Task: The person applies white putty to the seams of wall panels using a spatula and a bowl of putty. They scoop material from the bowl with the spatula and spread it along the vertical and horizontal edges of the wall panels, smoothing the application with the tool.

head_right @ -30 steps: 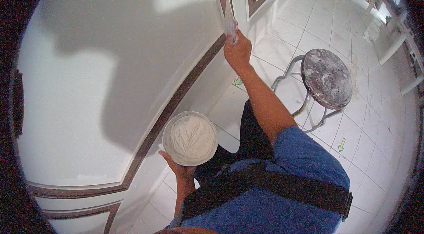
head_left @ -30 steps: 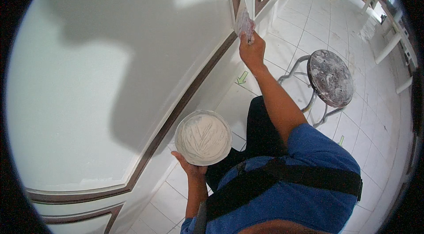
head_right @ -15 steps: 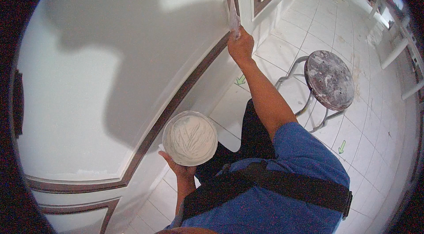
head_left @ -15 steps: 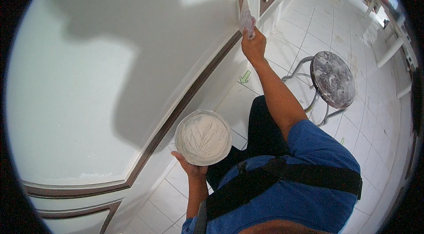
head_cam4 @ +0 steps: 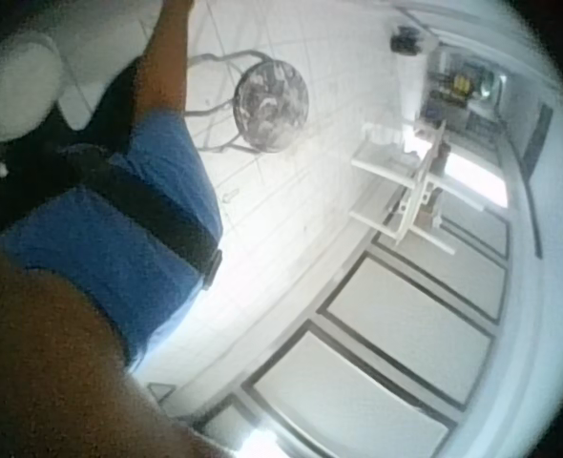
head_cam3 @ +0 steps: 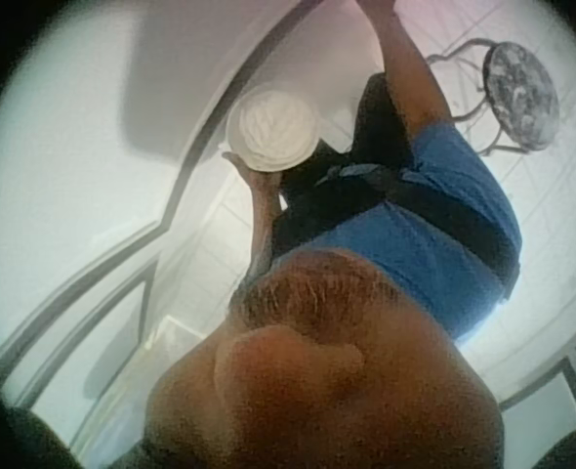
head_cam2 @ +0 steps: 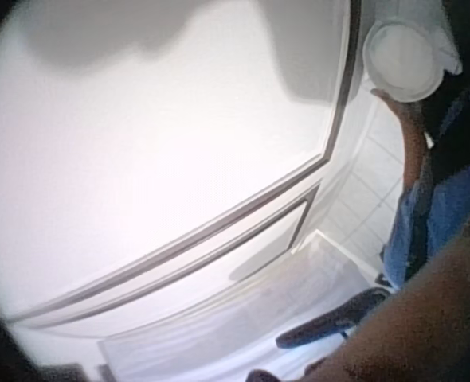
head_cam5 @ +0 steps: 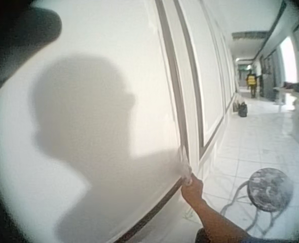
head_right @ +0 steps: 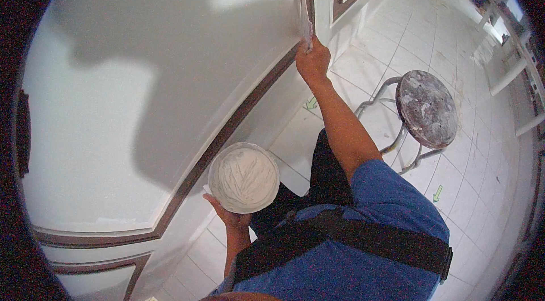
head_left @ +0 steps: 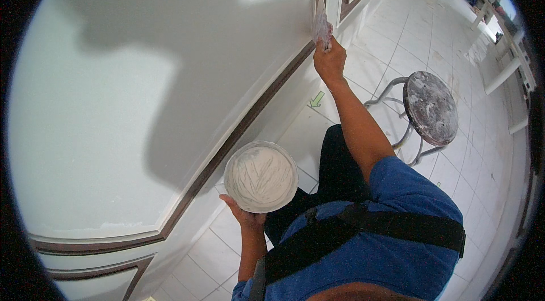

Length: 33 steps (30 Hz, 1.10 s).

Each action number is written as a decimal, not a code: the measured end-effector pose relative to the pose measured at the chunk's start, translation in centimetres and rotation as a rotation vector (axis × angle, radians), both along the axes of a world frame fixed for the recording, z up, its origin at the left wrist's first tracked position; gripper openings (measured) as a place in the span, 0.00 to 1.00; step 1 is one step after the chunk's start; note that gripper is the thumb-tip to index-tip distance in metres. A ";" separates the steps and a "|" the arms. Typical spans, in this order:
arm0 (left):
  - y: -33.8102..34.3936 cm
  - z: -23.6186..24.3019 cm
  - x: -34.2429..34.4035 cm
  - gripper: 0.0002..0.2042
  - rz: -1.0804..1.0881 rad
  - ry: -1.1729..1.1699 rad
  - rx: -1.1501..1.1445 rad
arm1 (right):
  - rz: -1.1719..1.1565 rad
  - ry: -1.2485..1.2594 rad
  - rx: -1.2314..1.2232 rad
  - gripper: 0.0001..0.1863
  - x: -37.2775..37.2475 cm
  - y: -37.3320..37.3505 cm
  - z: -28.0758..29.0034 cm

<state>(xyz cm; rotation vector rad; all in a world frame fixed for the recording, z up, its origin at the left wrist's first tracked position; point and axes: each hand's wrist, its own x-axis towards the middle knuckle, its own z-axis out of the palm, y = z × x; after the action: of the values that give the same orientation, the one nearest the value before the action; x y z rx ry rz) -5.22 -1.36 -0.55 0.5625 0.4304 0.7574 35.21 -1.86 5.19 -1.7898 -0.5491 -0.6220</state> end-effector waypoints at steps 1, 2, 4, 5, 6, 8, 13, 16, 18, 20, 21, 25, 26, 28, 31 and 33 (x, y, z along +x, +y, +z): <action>0.0 0.1 0.0 0.43 0.002 0.002 -0.003 | 0.002 0.002 -0.003 0.14 0.0 0.1 -0.1; 0.0 0.2 0.0 0.43 0.009 0.010 -0.015 | -0.004 -0.012 -0.013 0.15 0.1 0.2 -0.1; 0.1 0.3 0.1 0.43 0.015 0.017 -0.027 | -0.010 -0.026 -0.024 0.16 0.3 0.3 -0.2; 0.1 0.1 0.1 0.42 0.011 0.000 -0.040 | -0.003 -0.030 -0.015 0.18 0.4 0.4 -0.3; 0.1 0.1 0.1 0.42 0.007 -0.017 -0.052 | 0.004 -0.034 -0.006 0.19 0.3 0.4 -0.1; 0.0 0.2 0.2 0.42 0.014 0.001 -0.039 | -0.004 -0.009 -0.037 0.20 -0.3 0.8 -0.1; 0.0 0.5 0.2 0.41 -0.017 0.007 -0.055 | -0.054 -0.040 -0.098 0.21 -0.6 1.4 0.6; 0.2 0.4 0.1 0.41 -0.015 0.002 0.006 | -0.015 -0.037 -0.029 0.15 -0.6 1.6 0.5; 0.2 0.7 0.1 0.42 -0.017 -0.007 -0.020 | -0.001 0.020 -0.058 0.15 -0.3 1.4 0.5; 0.1 0.4 0.0 0.42 -0.016 -0.016 -0.020 | 0.004 0.003 -0.058 0.18 0.2 1.7 -0.3; 0.0 0.4 0.0 0.42 -0.015 -0.021 -0.022 | 0.011 -0.008 -0.060 0.21 0.3 1.8 -0.3; 0.0 0.8 0.0 0.43 -0.031 -0.038 -0.013 | -0.010 -0.067 -0.086 0.22 -1.7 2.3 -0.3; 0.0 0.8 0.0 0.43 -0.024 -0.044 -0.020 | 0.031 -0.042 -0.082 0.22 -2.8 2.4 0.0; -0.1 0.9 0.2 0.43 -0.027 -0.051 -0.027 | 0.090 0.017 -0.103 0.22 -4.3 2.1 0.3; -0.1 0.7 0.3 0.44 -0.047 -0.033 0.007 | 0.167 0.069 -0.071 0.24 -7.2 2.2 0.3; -0.1 0.5 0.5 0.44 -0.042 0.004 0.024 | 0.176 -0.012 -0.037 0.25 -9.3 2.4 -0.4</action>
<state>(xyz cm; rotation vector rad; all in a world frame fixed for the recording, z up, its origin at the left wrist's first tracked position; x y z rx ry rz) -4.77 -1.43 -0.02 0.5942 0.4129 0.7222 25.91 0.51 4.83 -1.7503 -0.7216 -0.5048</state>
